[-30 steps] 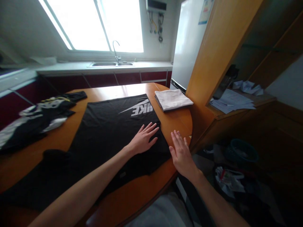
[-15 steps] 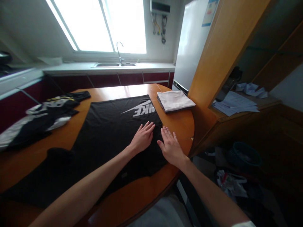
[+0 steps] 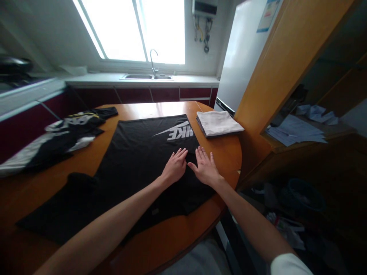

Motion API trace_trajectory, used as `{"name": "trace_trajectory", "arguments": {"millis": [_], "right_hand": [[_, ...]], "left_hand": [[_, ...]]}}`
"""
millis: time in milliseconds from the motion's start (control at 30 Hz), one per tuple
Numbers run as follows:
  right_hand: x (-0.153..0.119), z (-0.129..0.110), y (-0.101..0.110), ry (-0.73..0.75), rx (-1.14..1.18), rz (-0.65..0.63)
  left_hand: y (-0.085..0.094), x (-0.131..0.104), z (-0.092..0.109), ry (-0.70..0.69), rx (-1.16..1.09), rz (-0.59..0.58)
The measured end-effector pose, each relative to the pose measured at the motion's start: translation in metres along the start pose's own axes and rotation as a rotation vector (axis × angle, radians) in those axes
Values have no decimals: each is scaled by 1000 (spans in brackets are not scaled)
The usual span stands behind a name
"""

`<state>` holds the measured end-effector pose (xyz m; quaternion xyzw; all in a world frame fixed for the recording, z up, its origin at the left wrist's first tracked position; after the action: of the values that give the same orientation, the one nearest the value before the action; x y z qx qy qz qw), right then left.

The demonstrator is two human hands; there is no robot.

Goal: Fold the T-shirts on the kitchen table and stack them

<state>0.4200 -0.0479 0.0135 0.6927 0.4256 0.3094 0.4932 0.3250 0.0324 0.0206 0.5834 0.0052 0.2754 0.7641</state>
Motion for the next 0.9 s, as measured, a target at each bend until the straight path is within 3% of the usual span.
{"name": "trace_trajectory", "arguments": {"millis": [133, 267, 333, 400, 567, 733, 800, 900], "right_hand": [[10, 6, -10, 12, 68, 4], [19, 45, 11, -85, 379, 259], [22, 68, 22, -180, 516, 402], [23, 77, 25, -199, 556, 460], [19, 38, 11, 0, 353, 276], [13, 15, -7, 60, 163, 91], [14, 19, -4, 38, 223, 125], [17, 42, 14, -74, 426, 324]], "left_hand": [[6, -1, -4, 43, -41, 59], [16, -1, -6, 61, -52, 120], [17, 0, 0, -4, -29, 114], [15, 0, 10, -89, 4, 79], [0, -3, 21, -172, 59, -14], [-10, -5, 13, -125, 81, -76], [-12, -6, 10, -98, 79, -100], [-7, -5, 10, -94, 74, -68]]}}
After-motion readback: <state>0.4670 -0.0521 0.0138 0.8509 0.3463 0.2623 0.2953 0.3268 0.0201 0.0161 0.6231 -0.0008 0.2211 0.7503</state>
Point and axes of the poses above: each hand's wrist, its own x-axis towards the middle knuckle, its own y-axis out of the back of the hand, z = x × y, the point moved 8 cm from there along x, towards the middle knuckle, and after that the axes turned 10 degrees about -y, right-handed, at the moved point
